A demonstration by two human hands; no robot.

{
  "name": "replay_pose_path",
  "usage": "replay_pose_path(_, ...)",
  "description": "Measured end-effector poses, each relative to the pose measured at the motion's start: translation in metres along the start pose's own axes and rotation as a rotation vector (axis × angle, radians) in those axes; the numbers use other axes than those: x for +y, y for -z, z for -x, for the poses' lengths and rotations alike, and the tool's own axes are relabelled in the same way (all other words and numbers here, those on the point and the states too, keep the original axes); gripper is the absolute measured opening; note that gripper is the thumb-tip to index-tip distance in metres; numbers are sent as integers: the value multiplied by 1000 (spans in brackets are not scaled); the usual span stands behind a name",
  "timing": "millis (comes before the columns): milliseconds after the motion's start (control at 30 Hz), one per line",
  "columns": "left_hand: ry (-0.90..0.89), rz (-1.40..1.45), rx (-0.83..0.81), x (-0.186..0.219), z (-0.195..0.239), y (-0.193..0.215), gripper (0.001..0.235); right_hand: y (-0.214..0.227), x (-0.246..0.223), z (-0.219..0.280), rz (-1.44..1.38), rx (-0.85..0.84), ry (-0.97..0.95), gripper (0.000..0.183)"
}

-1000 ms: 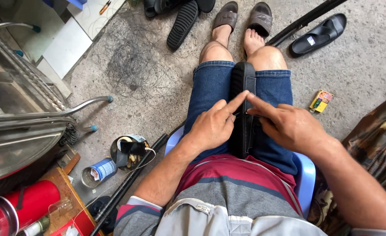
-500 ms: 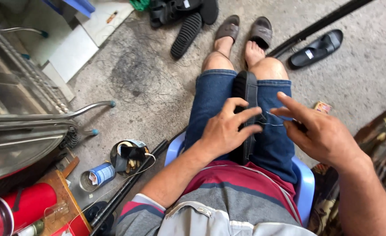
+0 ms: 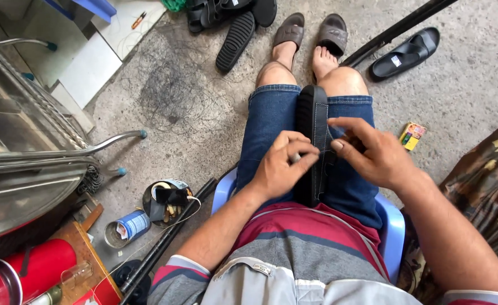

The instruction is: The person sits on a blue plastic chair and sews a black shoe held on their lap using a needle and thread. They repeatedly push the needle through the shoe material and pull the thread to secure the stitches. After finishing the sewing, the person picks up a smartphone from the floor and interacts with the screen.

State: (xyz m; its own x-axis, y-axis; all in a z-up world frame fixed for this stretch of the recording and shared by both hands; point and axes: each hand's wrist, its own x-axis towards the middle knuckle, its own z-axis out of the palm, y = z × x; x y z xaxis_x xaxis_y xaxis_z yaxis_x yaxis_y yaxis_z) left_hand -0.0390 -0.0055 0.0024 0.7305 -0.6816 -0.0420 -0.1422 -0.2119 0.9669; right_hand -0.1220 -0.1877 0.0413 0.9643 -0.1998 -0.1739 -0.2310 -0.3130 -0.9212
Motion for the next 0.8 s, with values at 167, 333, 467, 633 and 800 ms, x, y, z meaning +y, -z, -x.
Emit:
replay_pose_path(167, -356, -394, 100, -9, 22, -10, 11, -12, 16, 13, 778, 212, 435, 19)
replay_pose_path(333, -352, -317, 144, -12, 24, -13, 12, -25, 29, 17, 607, 201, 323, 24)
replay_pose_path(467, -348, -296, 125, -8, 23, -9, 12, -19, 6, 22, -445, 14, -232, 27)
replay_pose_path(633, -327, -212, 84, 1, 20, 6, 15, 58, 61, 26, -413, 503, -127, 26)
replay_pose_path(800, -310, -225, 86, -2, 5, 24, 38, 59, 74, 28, 453, 679, 265, 39)
